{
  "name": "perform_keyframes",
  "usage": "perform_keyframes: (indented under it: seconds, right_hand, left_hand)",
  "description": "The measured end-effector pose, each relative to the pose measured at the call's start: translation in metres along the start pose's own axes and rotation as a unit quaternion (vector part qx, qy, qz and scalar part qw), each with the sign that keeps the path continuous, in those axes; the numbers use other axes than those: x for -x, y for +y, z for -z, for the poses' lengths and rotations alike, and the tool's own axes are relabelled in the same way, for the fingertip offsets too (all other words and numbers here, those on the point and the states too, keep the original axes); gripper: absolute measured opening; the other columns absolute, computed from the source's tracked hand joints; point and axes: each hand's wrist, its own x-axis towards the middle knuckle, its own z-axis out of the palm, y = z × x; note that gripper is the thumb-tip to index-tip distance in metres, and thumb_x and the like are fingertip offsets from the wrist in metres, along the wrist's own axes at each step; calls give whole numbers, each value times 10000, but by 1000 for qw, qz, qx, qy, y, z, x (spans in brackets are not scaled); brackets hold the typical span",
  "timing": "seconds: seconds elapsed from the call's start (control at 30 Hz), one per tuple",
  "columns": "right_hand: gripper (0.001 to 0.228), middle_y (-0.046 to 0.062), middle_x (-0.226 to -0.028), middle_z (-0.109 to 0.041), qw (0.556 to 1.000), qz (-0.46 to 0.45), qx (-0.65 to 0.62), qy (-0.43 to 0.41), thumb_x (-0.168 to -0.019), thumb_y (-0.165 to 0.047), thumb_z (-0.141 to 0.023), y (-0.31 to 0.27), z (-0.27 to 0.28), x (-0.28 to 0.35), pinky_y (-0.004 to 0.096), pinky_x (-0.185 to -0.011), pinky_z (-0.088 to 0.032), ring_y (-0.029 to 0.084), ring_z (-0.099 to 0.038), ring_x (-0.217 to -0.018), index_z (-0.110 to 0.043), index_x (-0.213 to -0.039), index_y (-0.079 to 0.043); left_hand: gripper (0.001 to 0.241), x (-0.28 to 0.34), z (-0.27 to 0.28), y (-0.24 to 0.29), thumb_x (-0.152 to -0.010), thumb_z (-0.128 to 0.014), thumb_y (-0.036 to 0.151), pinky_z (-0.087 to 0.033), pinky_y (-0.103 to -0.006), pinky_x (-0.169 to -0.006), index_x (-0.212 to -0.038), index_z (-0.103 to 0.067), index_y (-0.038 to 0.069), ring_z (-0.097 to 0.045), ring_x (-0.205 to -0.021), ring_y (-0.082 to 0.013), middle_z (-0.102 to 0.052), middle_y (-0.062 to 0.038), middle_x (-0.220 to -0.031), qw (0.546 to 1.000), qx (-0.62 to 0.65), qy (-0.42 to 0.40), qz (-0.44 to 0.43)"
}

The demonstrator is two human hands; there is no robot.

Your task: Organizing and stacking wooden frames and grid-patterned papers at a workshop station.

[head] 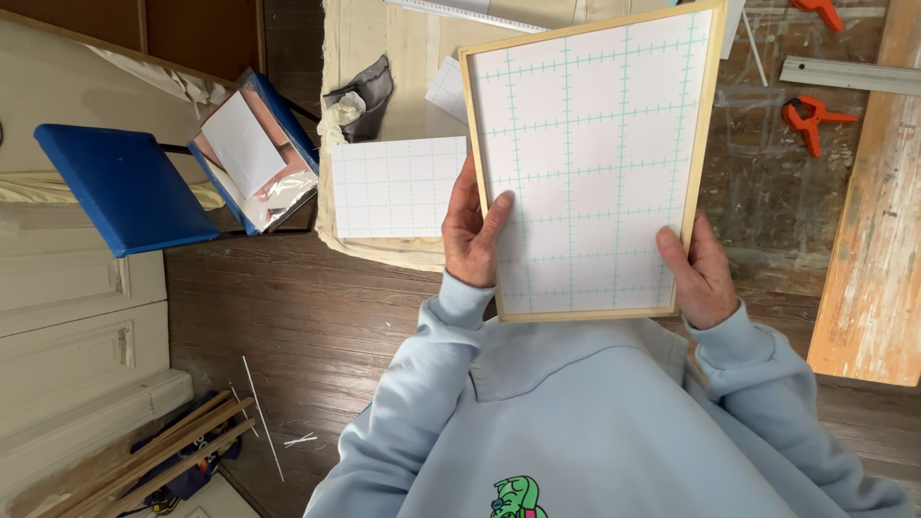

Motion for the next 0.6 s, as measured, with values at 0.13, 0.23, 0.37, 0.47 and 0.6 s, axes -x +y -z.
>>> perform_keyframes:
  seconds: [0.13,0.23,0.37,0.47,0.6]
  right_hand:
    - [470,76,-1295,-637,998,-22,-12,-57,-1071,-221,-545,-6,29,-15,285,-985,-510,127,-598,-1151,-476,-1490,-21]
    - [534,118,-1265,-687,995,18,82,-56,-1058,-171,-588,-41,39,-40,344,-915,-609,189,-696,-1094,-452,-1553,-20]
    - [698,160,-1255,-643,992,44,96,-67,-1067,-103,-608,-74,43,-77,330,-820,-627,192,-665,-1088,-306,-1695,-71]
    - [692,136,-1347,-607,987,61,97,-114,-1057,-80,-563,-92,34,-96,313,-773,-644,180,-671,-1095,-245,-1673,-89]
    - [612,150,-1320,-648,976,52,138,-159,-1105,-59,-525,-74,38,-104,332,-741,-614,202,-685,-1069,-305,-1675,-97]
  left_hand:
    - [670,10,10,-5,-1005,-657,20,-464,-365,-1163,-1608,-363,29,-566,-1360,-238,-573,-177,-1495,999,38,5,39]
    - [661,21,21,-21,-1001,-660,20,-507,-356,-1129,-1599,-378,24,-601,-1329,-225,-606,-169,-1471,999,27,-3,45]
    - [661,34,24,-27,-999,-645,-1,-547,-344,-1074,-1600,-371,30,-639,-1264,-209,-637,-179,-1413,997,13,-10,72]
    - [665,41,27,-28,-998,-632,-8,-568,-331,-1030,-1602,-356,33,-669,-1201,-194,-671,-172,-1346,996,9,-6,85]
    - [667,49,28,-28,-1001,-625,-20,-604,-321,-950,-1604,-343,26,-721,-1098,-193,-739,-176,-1227,995,-6,5,104]
